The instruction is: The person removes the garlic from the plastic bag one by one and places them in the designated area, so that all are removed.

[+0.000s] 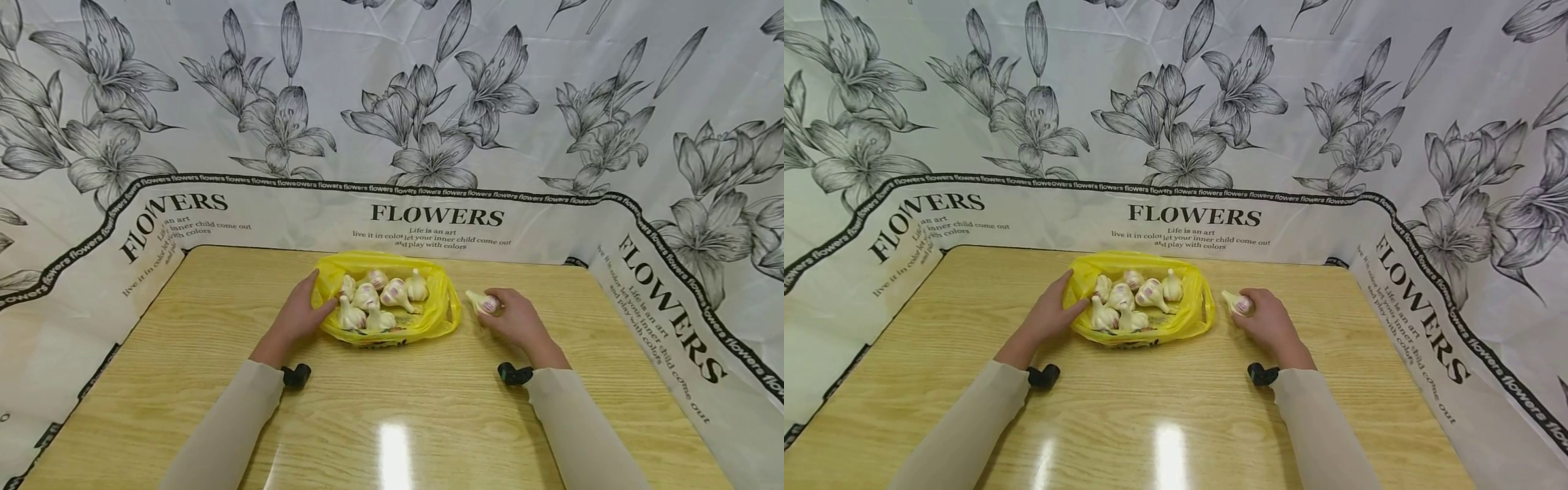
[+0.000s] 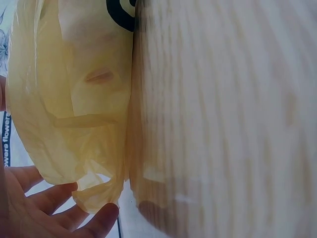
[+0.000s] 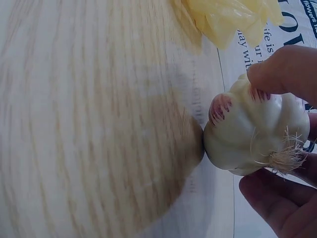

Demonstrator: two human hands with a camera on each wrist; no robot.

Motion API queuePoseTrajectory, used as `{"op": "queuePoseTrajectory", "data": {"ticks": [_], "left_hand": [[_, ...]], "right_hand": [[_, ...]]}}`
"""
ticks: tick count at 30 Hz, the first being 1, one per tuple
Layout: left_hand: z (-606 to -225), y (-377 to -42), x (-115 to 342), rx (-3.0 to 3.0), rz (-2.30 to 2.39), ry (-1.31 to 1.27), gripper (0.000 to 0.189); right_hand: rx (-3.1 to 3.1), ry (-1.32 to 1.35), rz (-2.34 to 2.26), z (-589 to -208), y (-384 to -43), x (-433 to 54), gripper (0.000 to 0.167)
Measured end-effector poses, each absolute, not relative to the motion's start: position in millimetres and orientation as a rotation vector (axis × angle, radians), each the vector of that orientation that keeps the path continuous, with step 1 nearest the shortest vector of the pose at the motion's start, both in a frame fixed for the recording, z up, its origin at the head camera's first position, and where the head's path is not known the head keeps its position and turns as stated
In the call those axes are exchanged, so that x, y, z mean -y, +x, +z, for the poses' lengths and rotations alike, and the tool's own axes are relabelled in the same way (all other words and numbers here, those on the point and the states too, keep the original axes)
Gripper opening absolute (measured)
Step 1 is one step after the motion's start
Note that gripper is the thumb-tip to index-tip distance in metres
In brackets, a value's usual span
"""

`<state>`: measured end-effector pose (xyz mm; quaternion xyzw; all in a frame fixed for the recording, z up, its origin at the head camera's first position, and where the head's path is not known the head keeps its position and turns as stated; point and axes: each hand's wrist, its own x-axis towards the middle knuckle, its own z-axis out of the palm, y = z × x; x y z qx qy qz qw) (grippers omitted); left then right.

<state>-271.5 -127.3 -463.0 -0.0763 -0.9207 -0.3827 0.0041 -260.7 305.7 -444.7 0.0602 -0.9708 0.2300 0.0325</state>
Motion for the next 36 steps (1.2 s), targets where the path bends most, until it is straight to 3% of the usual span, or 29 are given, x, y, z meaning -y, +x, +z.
{"op": "queuePoseTrajectory", "data": {"ticks": [36], "left_hand": [[-459, -269, 125, 2.917, -1.213, -0.217, 0.086]], "right_hand": [[3.003, 0.307, 0.657, -428, -259, -285, 0.064]]}}
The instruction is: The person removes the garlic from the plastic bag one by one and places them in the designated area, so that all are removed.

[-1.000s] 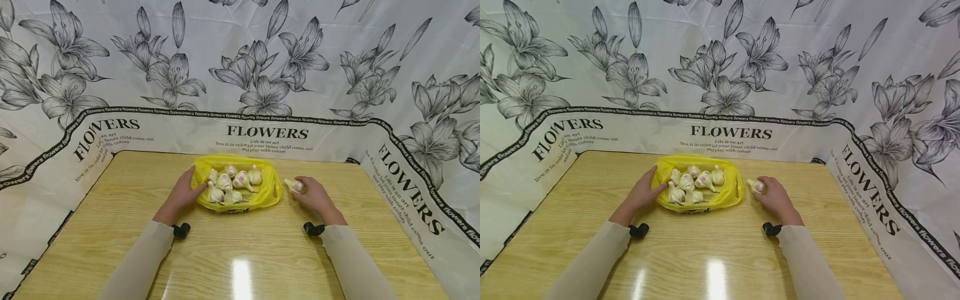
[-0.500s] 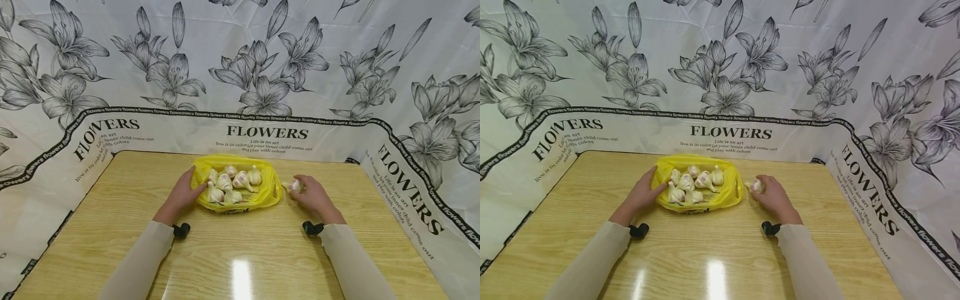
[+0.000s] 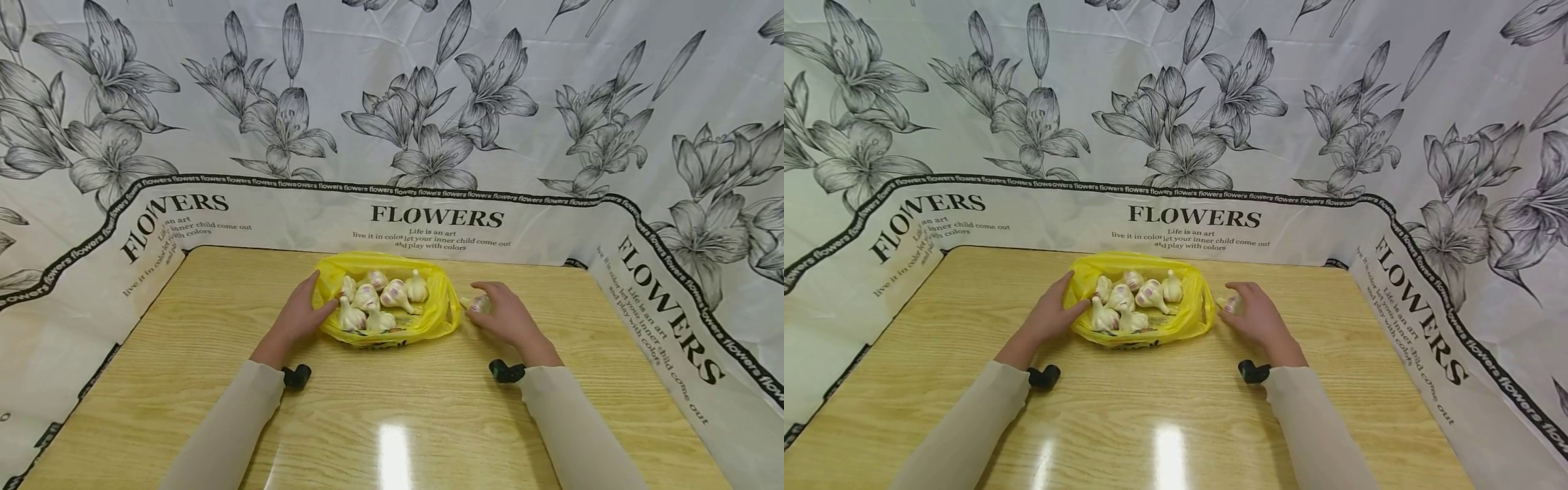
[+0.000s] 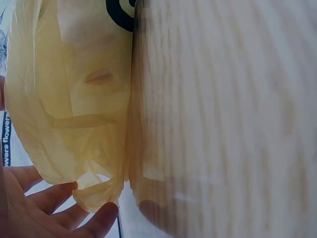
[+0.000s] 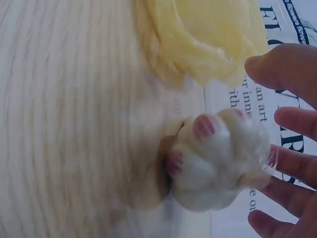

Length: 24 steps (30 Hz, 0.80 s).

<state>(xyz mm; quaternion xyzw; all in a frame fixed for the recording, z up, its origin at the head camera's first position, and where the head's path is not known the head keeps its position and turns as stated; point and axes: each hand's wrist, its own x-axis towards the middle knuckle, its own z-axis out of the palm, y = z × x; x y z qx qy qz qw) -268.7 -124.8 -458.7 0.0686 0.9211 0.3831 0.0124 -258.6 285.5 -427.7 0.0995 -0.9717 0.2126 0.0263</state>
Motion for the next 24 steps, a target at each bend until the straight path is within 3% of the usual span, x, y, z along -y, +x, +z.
{"op": "queuePoseTrajectory", "data": {"ticks": [11, 24], "left_hand": [[-457, -268, 125, -2.876, 1.194, 0.214, 0.085], [-459, -269, 124, -2.873, 1.191, 0.214, 0.085]], "right_hand": [[2.936, 0.418, 0.630, -411, -252, -258, 0.065], [2.874, 0.528, 0.712, -410, -247, -228, 0.056]]}}
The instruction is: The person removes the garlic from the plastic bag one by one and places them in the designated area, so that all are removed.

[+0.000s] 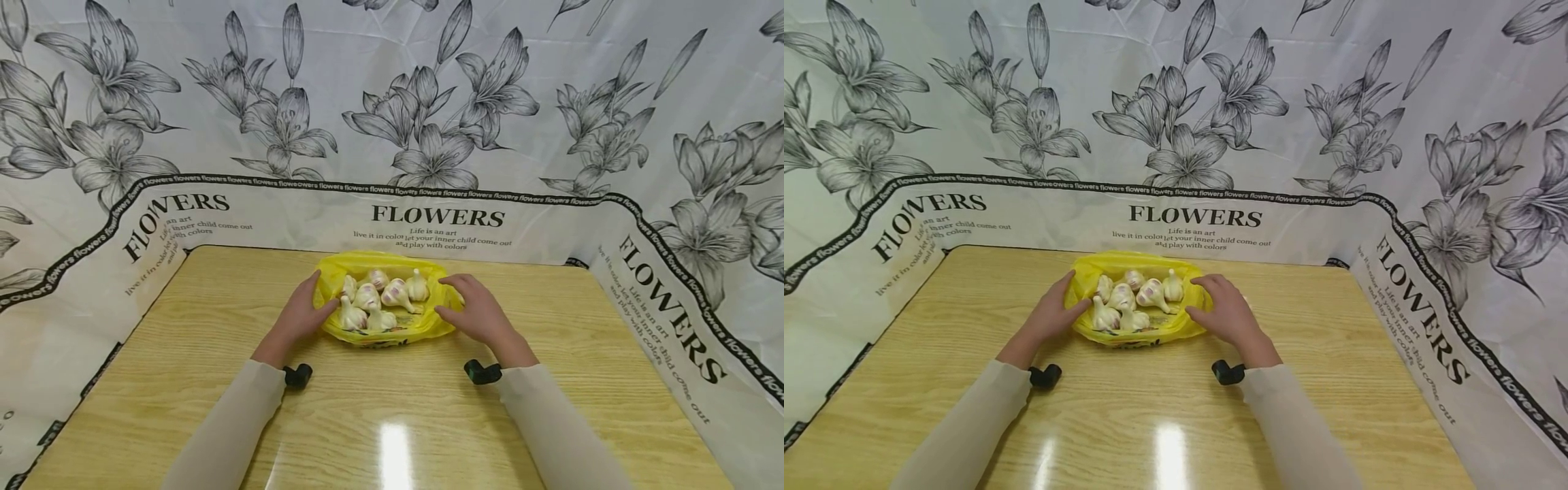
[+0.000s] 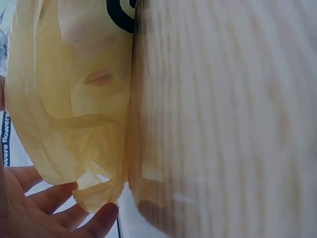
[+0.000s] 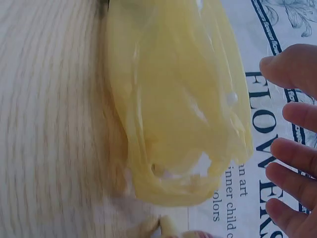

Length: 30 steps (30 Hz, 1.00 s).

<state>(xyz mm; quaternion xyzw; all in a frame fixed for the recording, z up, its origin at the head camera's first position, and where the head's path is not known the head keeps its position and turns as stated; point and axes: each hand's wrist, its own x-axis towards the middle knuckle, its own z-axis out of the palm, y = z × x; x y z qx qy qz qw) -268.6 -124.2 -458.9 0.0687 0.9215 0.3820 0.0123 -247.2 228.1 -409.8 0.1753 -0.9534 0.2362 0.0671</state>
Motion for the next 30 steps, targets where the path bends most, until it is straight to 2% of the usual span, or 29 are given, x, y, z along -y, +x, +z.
{"op": "queuePoseTrajectory", "data": {"ticks": [30], "left_hand": [[-459, -270, 124, -2.860, 1.213, 0.203, 0.085]], "right_hand": [[2.921, 0.657, 0.888, -416, -250, -165, 0.054]]}}
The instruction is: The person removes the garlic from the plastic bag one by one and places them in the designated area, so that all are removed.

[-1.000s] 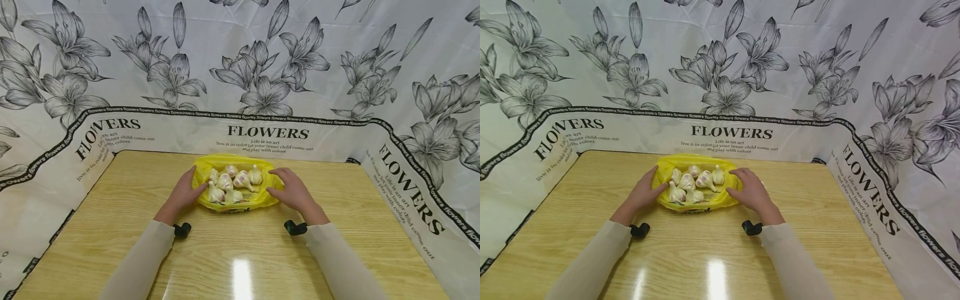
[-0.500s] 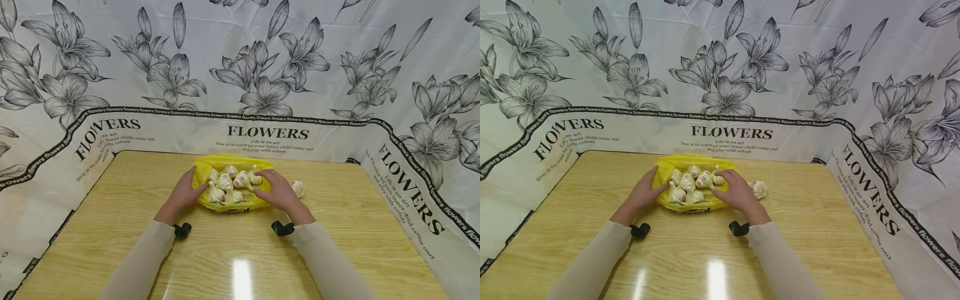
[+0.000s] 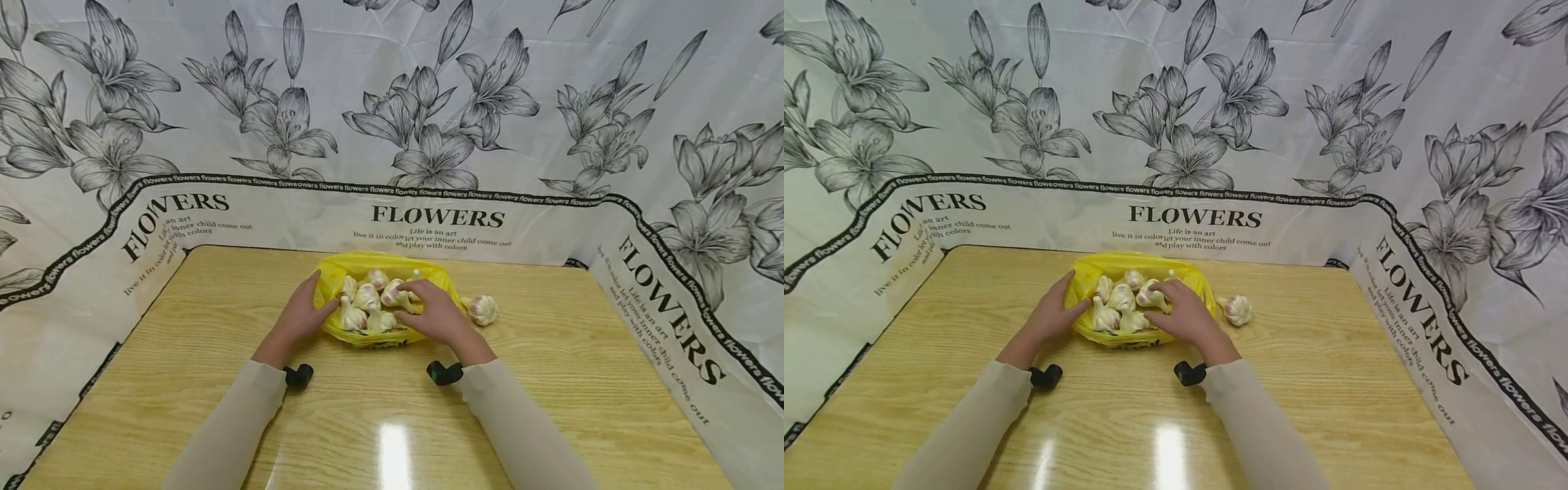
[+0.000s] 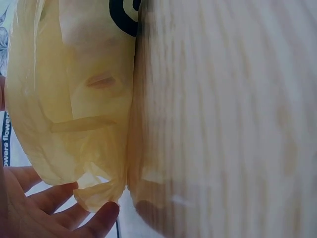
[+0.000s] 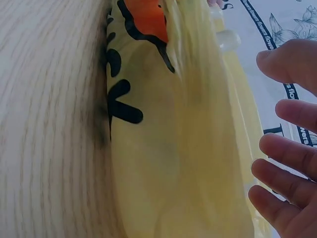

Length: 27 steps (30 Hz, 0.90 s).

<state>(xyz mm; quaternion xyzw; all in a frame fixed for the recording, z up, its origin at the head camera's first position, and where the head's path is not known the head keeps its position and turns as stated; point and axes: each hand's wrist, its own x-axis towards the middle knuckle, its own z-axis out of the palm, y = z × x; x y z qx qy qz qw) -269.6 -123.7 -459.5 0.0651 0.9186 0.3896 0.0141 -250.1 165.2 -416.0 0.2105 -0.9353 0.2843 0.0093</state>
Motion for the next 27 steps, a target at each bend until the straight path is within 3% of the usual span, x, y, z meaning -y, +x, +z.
{"op": "queuePoseTrajectory", "data": {"ticks": [27], "left_hand": [[-461, -268, 123, -2.846, 1.218, 0.187, 0.084]], "right_hand": [[2.970, 0.731, 0.880, -433, -253, -135, 0.046]]}}
